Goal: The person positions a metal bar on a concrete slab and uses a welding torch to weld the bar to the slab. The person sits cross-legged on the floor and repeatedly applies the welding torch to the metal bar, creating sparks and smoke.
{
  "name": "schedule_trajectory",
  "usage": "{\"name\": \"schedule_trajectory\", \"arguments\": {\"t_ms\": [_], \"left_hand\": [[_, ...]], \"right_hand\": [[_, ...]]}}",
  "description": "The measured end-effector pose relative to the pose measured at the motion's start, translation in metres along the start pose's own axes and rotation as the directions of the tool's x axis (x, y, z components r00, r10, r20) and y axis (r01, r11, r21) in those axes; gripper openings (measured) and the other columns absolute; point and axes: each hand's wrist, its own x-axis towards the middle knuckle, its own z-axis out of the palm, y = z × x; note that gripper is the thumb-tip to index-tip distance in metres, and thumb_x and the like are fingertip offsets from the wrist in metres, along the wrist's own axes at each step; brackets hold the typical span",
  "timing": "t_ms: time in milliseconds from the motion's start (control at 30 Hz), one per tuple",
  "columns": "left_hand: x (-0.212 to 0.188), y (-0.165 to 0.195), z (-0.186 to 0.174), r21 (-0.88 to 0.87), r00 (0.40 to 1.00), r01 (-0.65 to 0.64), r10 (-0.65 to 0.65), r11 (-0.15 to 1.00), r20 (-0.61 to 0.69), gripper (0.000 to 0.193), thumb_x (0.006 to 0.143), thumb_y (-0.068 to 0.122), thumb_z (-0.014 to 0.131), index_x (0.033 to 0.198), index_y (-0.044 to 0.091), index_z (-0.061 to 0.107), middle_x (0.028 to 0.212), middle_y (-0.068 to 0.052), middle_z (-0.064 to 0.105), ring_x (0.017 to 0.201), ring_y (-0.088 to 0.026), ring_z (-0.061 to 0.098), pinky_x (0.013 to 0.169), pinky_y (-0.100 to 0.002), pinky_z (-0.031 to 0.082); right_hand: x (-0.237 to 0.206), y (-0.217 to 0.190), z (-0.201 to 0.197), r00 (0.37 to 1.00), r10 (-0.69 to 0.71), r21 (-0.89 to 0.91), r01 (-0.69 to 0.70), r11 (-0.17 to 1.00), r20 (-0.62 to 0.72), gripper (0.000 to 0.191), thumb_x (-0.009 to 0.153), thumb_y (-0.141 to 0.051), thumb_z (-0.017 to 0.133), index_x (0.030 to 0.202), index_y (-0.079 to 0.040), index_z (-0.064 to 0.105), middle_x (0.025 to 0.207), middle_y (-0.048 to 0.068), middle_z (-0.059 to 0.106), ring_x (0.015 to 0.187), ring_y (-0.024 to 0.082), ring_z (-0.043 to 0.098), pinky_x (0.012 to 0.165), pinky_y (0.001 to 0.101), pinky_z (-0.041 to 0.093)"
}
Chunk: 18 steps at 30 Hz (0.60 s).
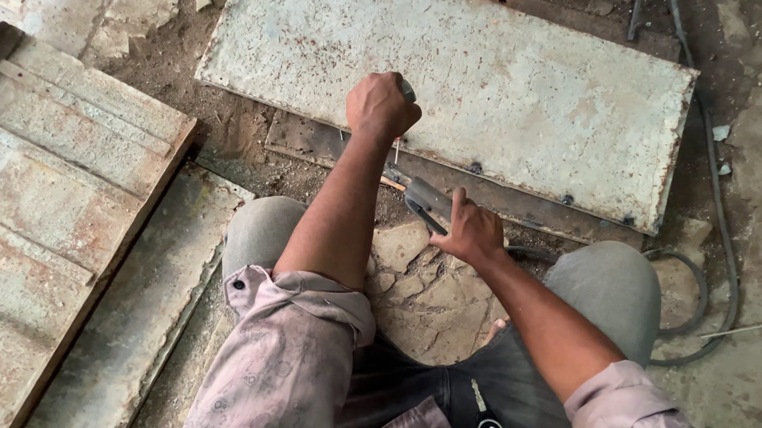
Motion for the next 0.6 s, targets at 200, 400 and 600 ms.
{"name": "schedule_trajectory", "arguments": {"t_ms": [200,400,600], "left_hand": [[-0.0035,-0.0024,-0.0017,-0.064,0.999,0.011,-0.013,0.998,-0.034,0.015,0.081,0.025,0.071,0.095,0.02,0.076,0.088,-0.006,0.074,0.077,-0.019,0.07,0.071,-0.035,0.058],[-0.0038,-0.0009,-0.0037,-0.049,0.999,0.016,-0.018,0.999,-0.039,0.018,0.08,0.027,0.073,0.096,0.02,0.077,0.092,-0.007,0.074,0.082,-0.022,0.071,0.076,-0.037,0.058],[0.0012,0.0025,-0.0009,-0.013,1.0,0.021,-0.022,1.0,-0.007,0.018,0.081,0.027,0.073,0.096,0.016,0.075,0.089,-0.008,0.073,0.078,-0.02,0.07,0.071,-0.035,0.057]], "right_hand": [[0.001,-0.0027,0.0008,0.999,0.01,0.024,-0.011,1.0,0.037,0.106,0.068,-0.055,0.089,0.138,0.002,0.033,0.089,0.018,0.071,0.074,0.032,0.073,0.07,0.0431,0.062],[-0.0009,-0.0031,0.0012,0.999,-0.029,0.037,0.03,0.999,-0.014,0.095,0.068,-0.056,0.088,0.127,-0.002,0.038,0.089,0.019,0.07,0.072,0.032,0.073,0.067,0.043,0.062],[0.0022,0.0004,0.0024,1.0,0.011,-0.003,-0.011,1.0,0.024,0.099,0.068,-0.056,0.089,0.131,-0.001,0.036,0.085,0.016,0.069,0.068,0.03,0.072,0.063,0.0398,0.061]]}}
